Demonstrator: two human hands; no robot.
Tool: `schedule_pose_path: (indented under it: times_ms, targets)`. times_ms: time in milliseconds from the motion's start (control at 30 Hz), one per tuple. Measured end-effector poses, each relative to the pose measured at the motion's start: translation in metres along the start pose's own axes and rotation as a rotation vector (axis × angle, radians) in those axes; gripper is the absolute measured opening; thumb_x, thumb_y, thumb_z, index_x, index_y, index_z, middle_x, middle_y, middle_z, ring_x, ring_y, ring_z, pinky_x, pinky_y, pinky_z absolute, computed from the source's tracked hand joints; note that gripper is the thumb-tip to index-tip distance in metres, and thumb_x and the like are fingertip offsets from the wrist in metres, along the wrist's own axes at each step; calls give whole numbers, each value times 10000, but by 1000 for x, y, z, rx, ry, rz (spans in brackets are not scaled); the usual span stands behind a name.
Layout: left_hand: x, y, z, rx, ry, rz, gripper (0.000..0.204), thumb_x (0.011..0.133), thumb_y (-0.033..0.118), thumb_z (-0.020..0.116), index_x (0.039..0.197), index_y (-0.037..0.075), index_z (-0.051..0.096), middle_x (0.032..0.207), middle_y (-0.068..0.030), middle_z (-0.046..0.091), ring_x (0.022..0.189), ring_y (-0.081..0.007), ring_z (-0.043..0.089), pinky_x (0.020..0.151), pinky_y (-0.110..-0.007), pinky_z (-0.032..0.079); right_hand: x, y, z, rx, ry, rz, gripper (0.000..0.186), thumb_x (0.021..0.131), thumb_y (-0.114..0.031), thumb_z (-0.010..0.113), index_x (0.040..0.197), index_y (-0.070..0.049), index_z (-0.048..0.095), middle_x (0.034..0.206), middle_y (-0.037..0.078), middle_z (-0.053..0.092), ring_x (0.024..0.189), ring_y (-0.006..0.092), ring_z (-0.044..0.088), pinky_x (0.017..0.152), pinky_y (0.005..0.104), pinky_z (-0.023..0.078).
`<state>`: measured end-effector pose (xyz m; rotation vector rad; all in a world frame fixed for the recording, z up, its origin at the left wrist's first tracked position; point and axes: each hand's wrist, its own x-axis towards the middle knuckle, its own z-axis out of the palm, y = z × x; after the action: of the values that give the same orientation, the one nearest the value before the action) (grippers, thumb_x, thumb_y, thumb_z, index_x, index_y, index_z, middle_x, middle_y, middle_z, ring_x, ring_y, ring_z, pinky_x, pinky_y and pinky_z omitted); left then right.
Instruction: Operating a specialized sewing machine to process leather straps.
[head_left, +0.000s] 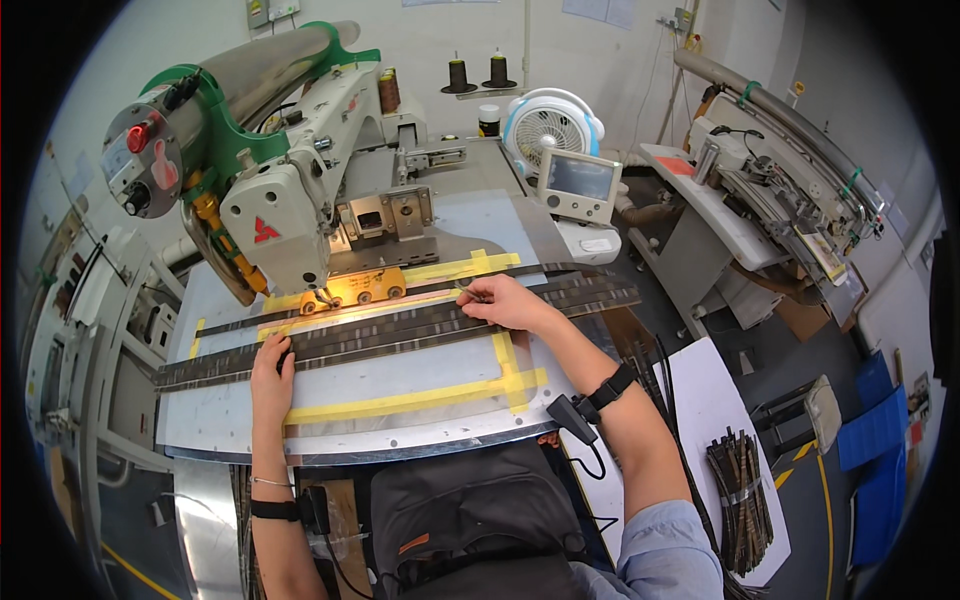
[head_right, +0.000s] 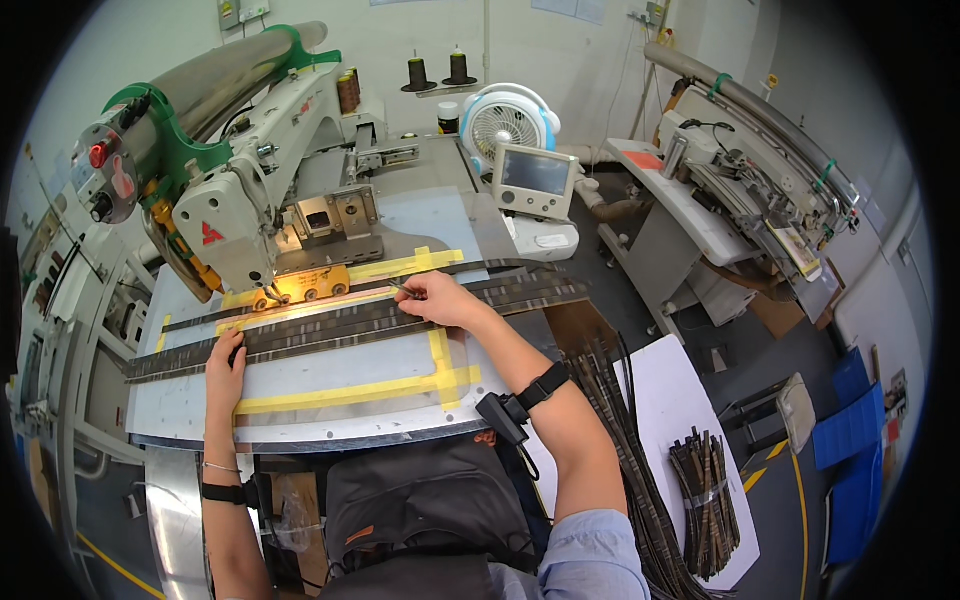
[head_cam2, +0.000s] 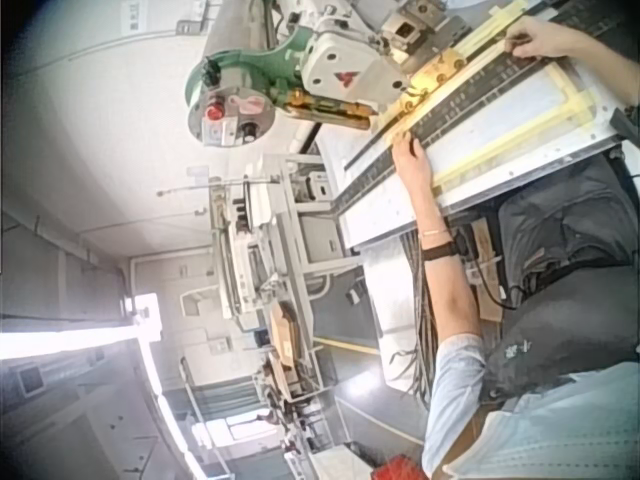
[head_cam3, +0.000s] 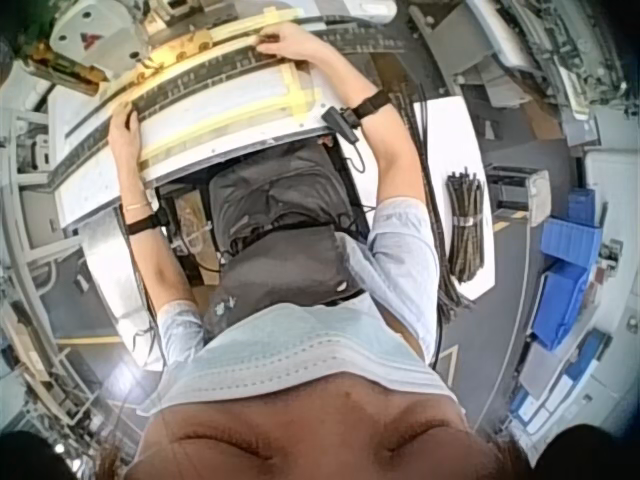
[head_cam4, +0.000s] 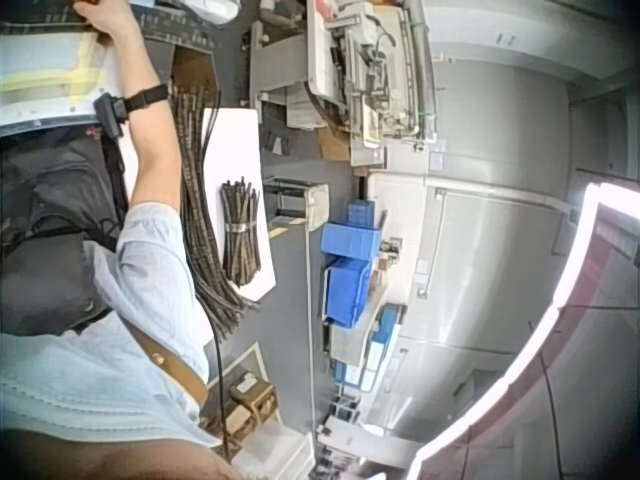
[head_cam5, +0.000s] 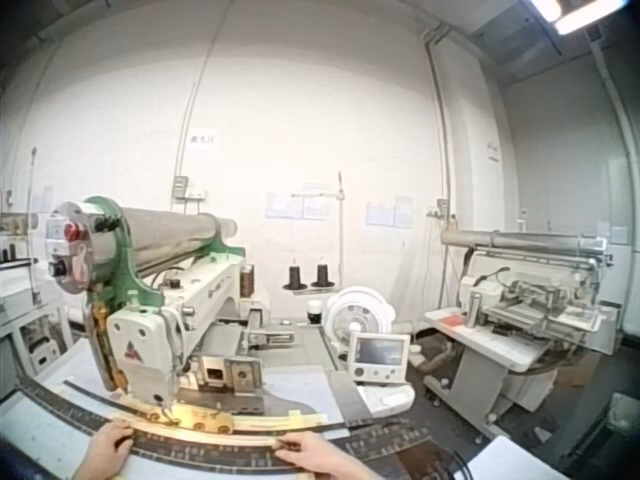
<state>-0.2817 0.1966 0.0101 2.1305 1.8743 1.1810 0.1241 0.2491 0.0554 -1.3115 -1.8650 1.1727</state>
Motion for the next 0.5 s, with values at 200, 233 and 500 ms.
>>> schedule_pose_path:
  times_ms: [200,233,500]
  targets:
    - [0,1,0,-3,-5,-4,249,858,42,607,1098,-23,630,1254,-155,587,1219,-315,510,1029,-378,402,0,2,-1,4,-6,2,180,851,-134,672,978,-7,663,822,19,638,678,72,558,584,235,488]
    - [0,0,0,-9,-8,-19,250,860,44,607,1100,-21,630,1254,-154,587,1219,-315,510,1028,-378,403,0,2,-1,2,-5,-4,181,851,-135,672,978,-7,663,820,19,637,676,73,558,582,234,487]
    - [0,2,0,-11,-11,1,267,855,62,622,1108,-22,624,1263,-159,578,1217,-319,508,1026,-384,401,-3,0,-2,-10,-6,-11,187,849,-133,675,989,-9,668,821,20,640,676,75,561,575,230,487]
